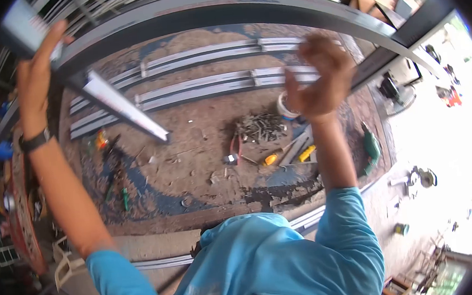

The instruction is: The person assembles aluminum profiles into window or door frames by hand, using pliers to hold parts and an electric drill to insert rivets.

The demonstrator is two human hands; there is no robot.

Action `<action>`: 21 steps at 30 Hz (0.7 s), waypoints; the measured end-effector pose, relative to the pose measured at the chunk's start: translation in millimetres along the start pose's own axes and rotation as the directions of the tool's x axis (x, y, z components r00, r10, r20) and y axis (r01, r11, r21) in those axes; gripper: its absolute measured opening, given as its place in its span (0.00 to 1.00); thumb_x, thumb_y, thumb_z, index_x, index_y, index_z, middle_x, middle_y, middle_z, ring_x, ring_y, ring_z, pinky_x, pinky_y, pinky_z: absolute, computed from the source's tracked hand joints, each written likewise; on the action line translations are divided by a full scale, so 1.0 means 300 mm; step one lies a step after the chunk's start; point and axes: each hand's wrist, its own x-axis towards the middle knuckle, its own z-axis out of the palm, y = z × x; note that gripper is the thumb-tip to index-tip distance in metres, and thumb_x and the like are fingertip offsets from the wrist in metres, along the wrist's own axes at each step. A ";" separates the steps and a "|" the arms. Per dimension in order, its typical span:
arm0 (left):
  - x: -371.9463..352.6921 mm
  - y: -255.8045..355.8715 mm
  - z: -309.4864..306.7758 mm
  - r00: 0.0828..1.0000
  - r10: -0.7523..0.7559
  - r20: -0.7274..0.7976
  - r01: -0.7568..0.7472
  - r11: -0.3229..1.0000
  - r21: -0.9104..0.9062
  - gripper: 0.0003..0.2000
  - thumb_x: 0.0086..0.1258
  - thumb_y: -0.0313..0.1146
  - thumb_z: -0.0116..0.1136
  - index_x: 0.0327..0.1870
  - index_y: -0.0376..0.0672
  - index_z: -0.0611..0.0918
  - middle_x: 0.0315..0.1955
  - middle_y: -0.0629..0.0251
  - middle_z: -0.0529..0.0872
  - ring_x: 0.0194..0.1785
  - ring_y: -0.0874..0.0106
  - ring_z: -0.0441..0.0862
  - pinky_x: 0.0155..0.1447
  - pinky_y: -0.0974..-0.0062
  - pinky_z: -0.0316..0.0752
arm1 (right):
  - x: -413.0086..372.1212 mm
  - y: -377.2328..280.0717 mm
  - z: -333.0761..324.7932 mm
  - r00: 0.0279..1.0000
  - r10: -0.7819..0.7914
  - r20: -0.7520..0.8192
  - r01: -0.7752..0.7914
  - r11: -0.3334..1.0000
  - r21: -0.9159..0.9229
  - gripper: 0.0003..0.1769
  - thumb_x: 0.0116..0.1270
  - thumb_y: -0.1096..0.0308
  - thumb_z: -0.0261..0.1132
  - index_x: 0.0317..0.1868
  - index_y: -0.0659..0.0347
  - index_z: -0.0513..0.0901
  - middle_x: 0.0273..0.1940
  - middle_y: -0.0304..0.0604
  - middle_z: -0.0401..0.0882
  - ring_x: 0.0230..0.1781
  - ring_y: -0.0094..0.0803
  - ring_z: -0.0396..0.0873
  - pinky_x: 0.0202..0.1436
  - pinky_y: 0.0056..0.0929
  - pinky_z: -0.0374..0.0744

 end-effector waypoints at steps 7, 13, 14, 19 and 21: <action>0.050 -0.275 -0.163 0.809 0.496 0.315 -0.588 0.676 0.444 0.29 0.76 0.23 0.45 0.80 0.41 0.69 0.65 0.55 0.85 0.70 0.66 0.80 0.79 0.66 0.66 | -0.871 -0.032 0.450 0.181 0.556 0.811 -0.911 0.406 -0.075 0.20 0.65 0.60 0.74 0.51 0.63 0.84 0.44 0.51 0.87 0.46 0.50 0.87 0.51 0.43 0.84; 0.015 -0.307 -0.168 0.976 0.203 0.085 -0.215 0.959 0.185 0.22 0.76 0.28 0.55 0.69 0.37 0.75 0.63 0.56 0.80 0.64 0.71 0.74 0.71 0.66 0.66 | -1.077 0.111 0.605 0.054 0.900 0.433 -0.841 0.275 -0.466 0.36 0.66 0.57 0.72 0.67 0.63 0.67 0.63 0.59 0.72 0.66 0.59 0.73 0.65 0.53 0.78; 0.012 -0.299 -0.166 0.976 0.218 0.021 -0.219 0.971 0.095 0.20 0.76 0.28 0.57 0.67 0.37 0.77 0.61 0.57 0.81 0.61 0.71 0.74 0.68 0.66 0.67 | -1.073 0.148 0.619 0.021 0.912 0.409 -0.827 0.246 -0.506 0.36 0.66 0.57 0.71 0.68 0.64 0.66 0.64 0.59 0.72 0.67 0.59 0.73 0.65 0.53 0.78; 0.026 -0.276 -0.153 0.916 0.372 -0.150 -0.391 0.910 -0.137 0.11 0.75 0.28 0.65 0.55 0.39 0.87 0.50 0.61 0.87 0.46 0.76 0.77 0.56 0.66 0.73 | -1.206 0.287 0.653 -0.032 0.890 0.454 -0.817 0.239 -0.525 0.19 0.66 0.64 0.67 0.53 0.63 0.77 0.55 0.61 0.78 0.53 0.63 0.83 0.55 0.57 0.83; 0.031 -0.271 -0.150 0.915 0.369 -0.164 -0.392 0.909 -0.143 0.10 0.75 0.29 0.66 0.54 0.39 0.88 0.48 0.61 0.89 0.45 0.75 0.79 0.55 0.66 0.74 | -1.325 0.321 0.685 0.099 0.848 0.520 -0.789 0.386 -0.479 0.15 0.66 0.68 0.64 0.51 0.63 0.78 0.53 0.64 0.78 0.49 0.66 0.84 0.52 0.58 0.84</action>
